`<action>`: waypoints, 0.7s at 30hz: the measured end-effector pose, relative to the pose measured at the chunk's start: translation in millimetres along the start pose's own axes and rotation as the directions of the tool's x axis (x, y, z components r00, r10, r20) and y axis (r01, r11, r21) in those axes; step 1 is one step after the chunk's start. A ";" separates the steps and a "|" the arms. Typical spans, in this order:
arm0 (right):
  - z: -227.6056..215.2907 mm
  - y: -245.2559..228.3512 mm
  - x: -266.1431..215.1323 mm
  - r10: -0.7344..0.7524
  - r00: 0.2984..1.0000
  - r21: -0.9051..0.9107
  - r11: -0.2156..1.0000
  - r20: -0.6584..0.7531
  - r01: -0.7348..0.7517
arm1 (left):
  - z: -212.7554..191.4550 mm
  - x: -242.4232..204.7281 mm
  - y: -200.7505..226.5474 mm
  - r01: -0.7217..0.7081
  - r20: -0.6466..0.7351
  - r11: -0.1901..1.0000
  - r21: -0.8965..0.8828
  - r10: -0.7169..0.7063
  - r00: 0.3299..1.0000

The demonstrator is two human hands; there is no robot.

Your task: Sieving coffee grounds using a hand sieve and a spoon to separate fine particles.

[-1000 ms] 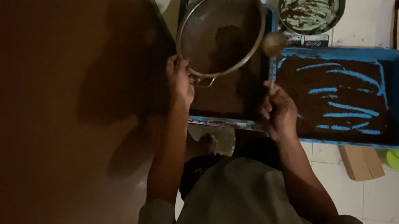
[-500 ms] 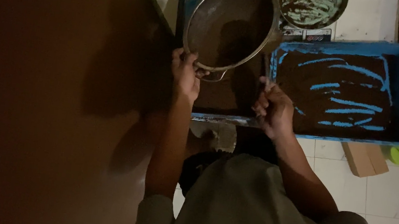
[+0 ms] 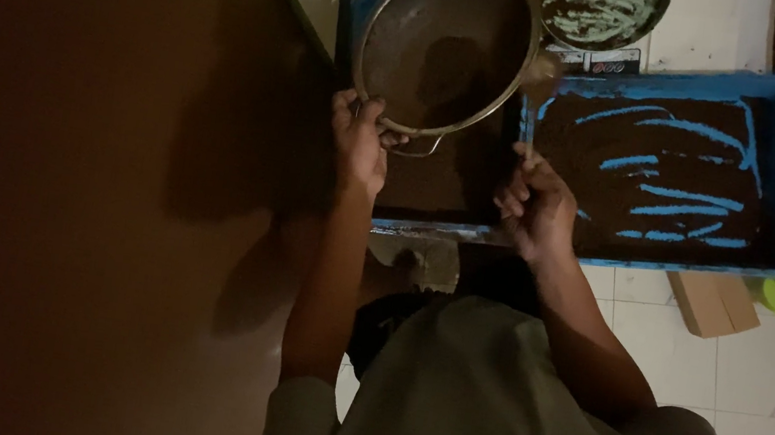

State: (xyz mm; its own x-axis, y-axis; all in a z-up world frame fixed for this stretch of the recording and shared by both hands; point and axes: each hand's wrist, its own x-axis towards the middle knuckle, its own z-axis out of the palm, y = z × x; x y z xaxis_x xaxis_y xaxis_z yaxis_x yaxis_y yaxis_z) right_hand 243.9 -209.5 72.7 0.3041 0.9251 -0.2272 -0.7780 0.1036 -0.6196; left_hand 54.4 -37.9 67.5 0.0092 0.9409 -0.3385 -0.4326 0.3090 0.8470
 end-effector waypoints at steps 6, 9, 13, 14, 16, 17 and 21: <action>12.4 -10.8 -8.8 0.080 0.995 -0.036 0.996 0.063 -0.078 | -2.6 -0.4 -5.9 -0.024 0.003 0.999 0.032 0.024 1.000; 15.6 -16.2 -9.0 0.040 0.999 -0.042 0.998 -0.016 -0.040 | -10.9 8.4 -12.5 -0.003 -0.001 1.000 0.021 0.003 1.000; 0.2 -15.9 -3.2 0.016 0.999 -0.025 1.000 -0.040 -0.017 | -4.0 -1.0 -3.3 -0.004 -0.020 1.000 0.022 0.005 1.000; 3.2 -17.0 -3.7 0.018 0.998 -0.020 1.000 -0.053 -0.019 | -2.9 -1.7 -2.7 -0.006 -0.021 1.000 0.020 0.006 1.000; 4.0 -16.0 -3.2 0.020 0.998 -0.015 1.000 -0.067 -0.021 | -1.2 -3.4 -1.8 -0.007 -0.022 1.000 0.019 0.007 1.000; 1.8 -13.6 -2.3 0.015 0.998 0.018 1.000 -0.069 -0.013 | -0.9 -4.4 -1.6 -0.002 -0.021 1.000 0.029 0.003 1.000; 3.8 -11.1 -6.8 0.030 0.999 -0.048 0.998 -0.031 -0.032 | 6.0 -14.6 8.2 -0.008 -0.014 0.999 0.040 0.008 1.000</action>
State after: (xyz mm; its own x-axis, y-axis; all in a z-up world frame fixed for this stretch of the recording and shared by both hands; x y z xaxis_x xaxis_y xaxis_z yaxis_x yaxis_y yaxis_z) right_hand 248.4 -215.5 84.0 0.2976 0.9159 -0.2694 -0.7602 0.0567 -0.6472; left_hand 56.2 -48.2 81.8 -0.0073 0.9414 -0.3373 -0.3965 0.3069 0.8652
